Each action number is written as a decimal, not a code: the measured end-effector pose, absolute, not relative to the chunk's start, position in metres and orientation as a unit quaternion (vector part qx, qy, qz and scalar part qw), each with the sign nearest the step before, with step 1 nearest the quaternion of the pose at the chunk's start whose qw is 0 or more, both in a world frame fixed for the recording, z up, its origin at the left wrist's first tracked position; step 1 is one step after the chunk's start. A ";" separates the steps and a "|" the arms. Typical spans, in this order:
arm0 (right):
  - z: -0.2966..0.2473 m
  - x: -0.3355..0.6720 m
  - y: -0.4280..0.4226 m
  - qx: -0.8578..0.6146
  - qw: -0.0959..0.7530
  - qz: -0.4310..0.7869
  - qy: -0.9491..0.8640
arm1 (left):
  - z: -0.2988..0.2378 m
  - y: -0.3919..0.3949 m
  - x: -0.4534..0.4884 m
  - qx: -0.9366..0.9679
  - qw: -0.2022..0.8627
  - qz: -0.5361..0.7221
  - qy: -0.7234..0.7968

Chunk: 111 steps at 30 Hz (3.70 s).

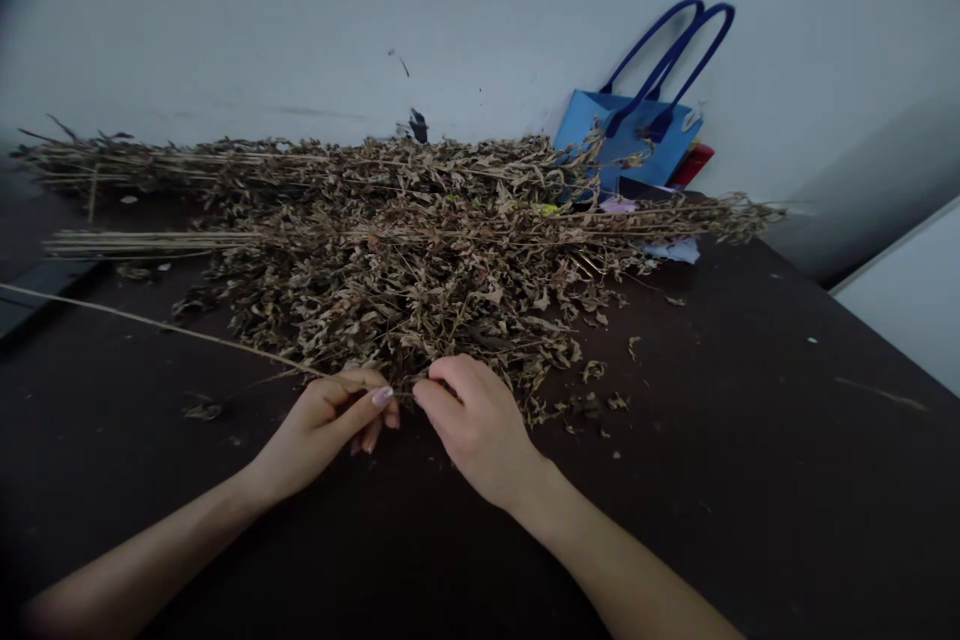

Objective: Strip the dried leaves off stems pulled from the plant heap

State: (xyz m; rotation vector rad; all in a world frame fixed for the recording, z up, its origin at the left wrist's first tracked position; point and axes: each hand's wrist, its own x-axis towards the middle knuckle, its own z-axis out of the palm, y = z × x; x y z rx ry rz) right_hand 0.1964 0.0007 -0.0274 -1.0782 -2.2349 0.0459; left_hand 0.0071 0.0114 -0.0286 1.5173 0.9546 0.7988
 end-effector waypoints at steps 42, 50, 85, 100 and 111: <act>-0.036 0.207 0.013 -0.444 0.310 0.077 -0.837 | -0.027 0.009 0.004 0.682 0.474 0.346 0.437; -0.031 0.208 0.015 -0.393 0.302 0.055 -0.866 | -0.023 0.009 0.003 0.728 0.388 0.359 0.436; -0.043 0.224 0.026 -0.430 0.272 0.032 -0.860 | -0.025 0.014 -0.002 0.713 0.363 0.385 0.459; -0.037 0.200 0.005 -0.398 0.273 0.062 -0.873 | -0.025 0.006 0.010 0.621 0.548 0.375 0.416; -0.031 0.203 0.007 -0.409 0.368 0.120 -0.826 | -0.027 0.011 0.006 0.598 0.514 0.420 0.450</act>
